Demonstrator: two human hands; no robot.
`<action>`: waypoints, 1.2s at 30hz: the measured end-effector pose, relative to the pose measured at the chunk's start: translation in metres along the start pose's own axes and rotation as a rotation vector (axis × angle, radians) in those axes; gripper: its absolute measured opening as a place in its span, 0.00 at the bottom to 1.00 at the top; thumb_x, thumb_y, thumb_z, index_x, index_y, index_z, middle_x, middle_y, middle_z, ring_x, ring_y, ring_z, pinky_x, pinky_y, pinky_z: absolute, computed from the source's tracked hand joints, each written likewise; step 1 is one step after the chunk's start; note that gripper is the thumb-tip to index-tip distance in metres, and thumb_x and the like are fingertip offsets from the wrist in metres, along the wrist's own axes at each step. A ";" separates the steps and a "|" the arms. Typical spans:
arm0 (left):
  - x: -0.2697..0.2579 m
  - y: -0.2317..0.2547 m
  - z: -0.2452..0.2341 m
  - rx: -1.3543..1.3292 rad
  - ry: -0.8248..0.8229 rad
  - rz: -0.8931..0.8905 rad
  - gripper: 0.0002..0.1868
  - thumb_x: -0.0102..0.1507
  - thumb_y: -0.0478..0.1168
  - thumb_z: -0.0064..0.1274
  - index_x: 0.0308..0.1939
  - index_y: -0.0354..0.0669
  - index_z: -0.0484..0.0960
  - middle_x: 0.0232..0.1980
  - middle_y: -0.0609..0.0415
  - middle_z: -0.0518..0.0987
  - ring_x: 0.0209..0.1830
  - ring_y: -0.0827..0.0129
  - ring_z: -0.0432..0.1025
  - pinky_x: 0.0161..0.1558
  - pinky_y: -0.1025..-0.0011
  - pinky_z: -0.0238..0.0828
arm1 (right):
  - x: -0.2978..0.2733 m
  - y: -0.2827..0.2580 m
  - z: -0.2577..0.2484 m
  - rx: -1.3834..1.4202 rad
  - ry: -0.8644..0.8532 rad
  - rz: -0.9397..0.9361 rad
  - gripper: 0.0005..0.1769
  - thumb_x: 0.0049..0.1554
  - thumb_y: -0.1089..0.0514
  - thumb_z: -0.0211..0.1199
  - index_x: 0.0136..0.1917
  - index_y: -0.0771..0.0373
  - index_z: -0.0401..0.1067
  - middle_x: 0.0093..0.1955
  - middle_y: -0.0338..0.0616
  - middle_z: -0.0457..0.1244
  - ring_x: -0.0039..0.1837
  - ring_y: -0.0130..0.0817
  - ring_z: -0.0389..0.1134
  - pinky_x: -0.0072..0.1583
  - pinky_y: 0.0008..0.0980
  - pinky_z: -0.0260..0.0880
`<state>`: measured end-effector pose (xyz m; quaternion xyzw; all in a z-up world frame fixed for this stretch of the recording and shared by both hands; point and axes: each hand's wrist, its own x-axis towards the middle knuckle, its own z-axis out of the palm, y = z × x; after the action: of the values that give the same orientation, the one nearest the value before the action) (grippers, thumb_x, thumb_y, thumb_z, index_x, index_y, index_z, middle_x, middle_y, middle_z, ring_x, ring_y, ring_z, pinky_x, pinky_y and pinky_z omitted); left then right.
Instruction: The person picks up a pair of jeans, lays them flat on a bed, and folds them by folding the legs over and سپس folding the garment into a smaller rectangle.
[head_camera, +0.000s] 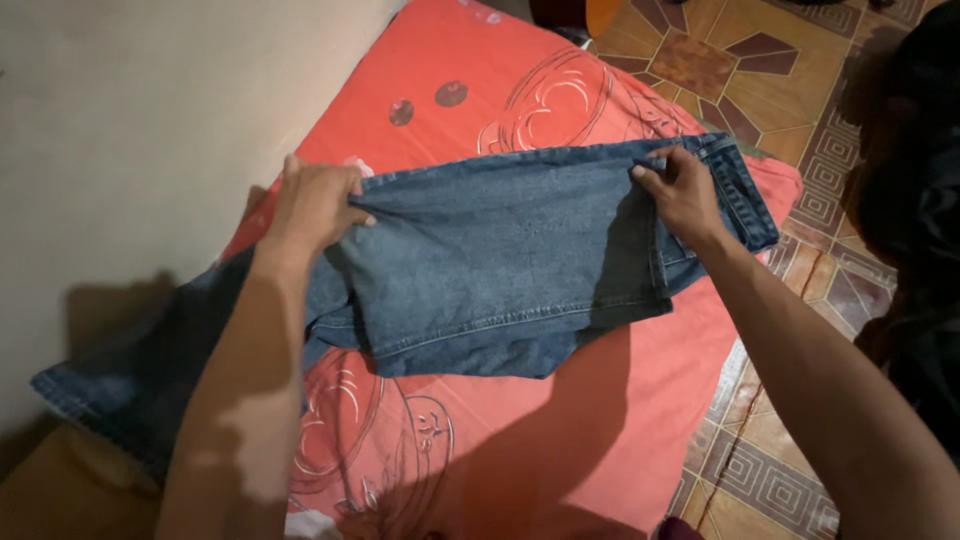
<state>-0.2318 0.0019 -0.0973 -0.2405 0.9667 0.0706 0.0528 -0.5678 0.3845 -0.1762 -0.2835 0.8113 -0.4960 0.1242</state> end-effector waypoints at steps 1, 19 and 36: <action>-0.002 0.007 -0.002 0.027 0.050 0.021 0.29 0.51 0.60 0.66 0.46 0.45 0.86 0.49 0.52 0.86 0.56 0.59 0.77 0.68 0.62 0.57 | 0.002 0.001 0.003 0.037 -0.004 0.028 0.14 0.61 0.56 0.70 0.55 0.64 0.71 0.41 0.33 0.64 0.43 0.19 0.62 0.46 0.26 0.63; 0.027 -0.012 0.046 -0.160 0.163 0.127 0.08 0.65 0.43 0.58 0.43 0.45 0.88 0.41 0.45 0.83 0.48 0.52 0.73 0.62 0.51 0.49 | 0.024 0.058 0.022 -0.199 0.194 -0.103 0.21 0.69 0.47 0.59 0.52 0.69 0.74 0.42 0.54 0.67 0.45 0.40 0.69 0.48 0.40 0.68; -0.033 0.062 0.024 -0.079 0.533 0.334 0.13 0.63 0.41 0.60 0.48 0.41 0.77 0.49 0.48 0.76 0.54 0.52 0.71 0.59 0.54 0.62 | -0.015 0.017 0.011 -0.463 0.176 -0.254 0.25 0.67 0.44 0.62 0.57 0.73 0.68 0.47 0.65 0.66 0.47 0.62 0.69 0.48 0.51 0.68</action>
<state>-0.2306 0.0747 -0.1096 -0.0902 0.9691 0.0502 -0.2241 -0.5564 0.3909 -0.1970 -0.3594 0.8688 -0.3315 -0.0781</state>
